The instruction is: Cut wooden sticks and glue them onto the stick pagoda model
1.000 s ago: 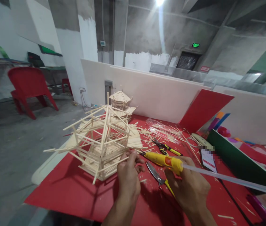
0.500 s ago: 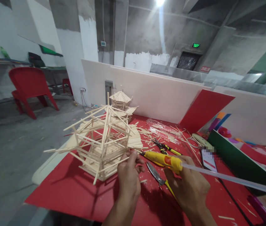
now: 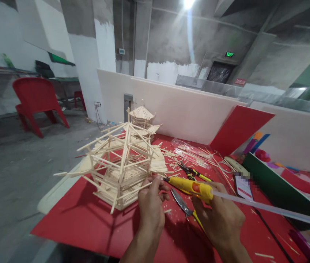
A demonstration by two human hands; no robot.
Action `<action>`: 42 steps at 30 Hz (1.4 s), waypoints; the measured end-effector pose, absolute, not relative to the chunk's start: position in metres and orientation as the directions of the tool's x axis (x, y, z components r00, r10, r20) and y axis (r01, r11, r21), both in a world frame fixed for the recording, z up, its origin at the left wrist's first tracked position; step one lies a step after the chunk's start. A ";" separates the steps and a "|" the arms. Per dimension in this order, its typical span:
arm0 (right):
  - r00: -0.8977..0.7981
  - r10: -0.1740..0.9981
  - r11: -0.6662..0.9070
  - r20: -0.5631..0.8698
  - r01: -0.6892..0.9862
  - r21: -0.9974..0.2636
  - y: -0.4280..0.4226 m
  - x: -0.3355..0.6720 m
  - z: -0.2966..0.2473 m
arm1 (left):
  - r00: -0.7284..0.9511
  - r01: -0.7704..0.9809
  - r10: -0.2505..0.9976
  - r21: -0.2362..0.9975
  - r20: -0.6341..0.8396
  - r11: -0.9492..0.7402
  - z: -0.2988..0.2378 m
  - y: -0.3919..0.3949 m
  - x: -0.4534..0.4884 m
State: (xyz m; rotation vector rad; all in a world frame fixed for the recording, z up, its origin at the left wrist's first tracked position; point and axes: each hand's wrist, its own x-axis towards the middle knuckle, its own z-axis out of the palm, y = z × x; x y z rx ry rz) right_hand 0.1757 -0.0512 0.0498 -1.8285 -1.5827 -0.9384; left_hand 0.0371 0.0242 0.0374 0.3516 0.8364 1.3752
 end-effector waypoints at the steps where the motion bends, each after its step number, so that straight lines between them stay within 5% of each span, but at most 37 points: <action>1: 0.067 0.611 -0.166 0.789 0.985 0.044 -0.051 0.176 0.049 | -0.027 -0.714 0.949 0.671 -0.314 0.202 0.037 0.024 0.037; 42: 0.085 0.615 -0.125 0.784 0.992 -0.010 -0.045 0.176 0.048 | -0.050 -0.725 0.942 0.661 -0.331 0.193 0.038 0.025 0.040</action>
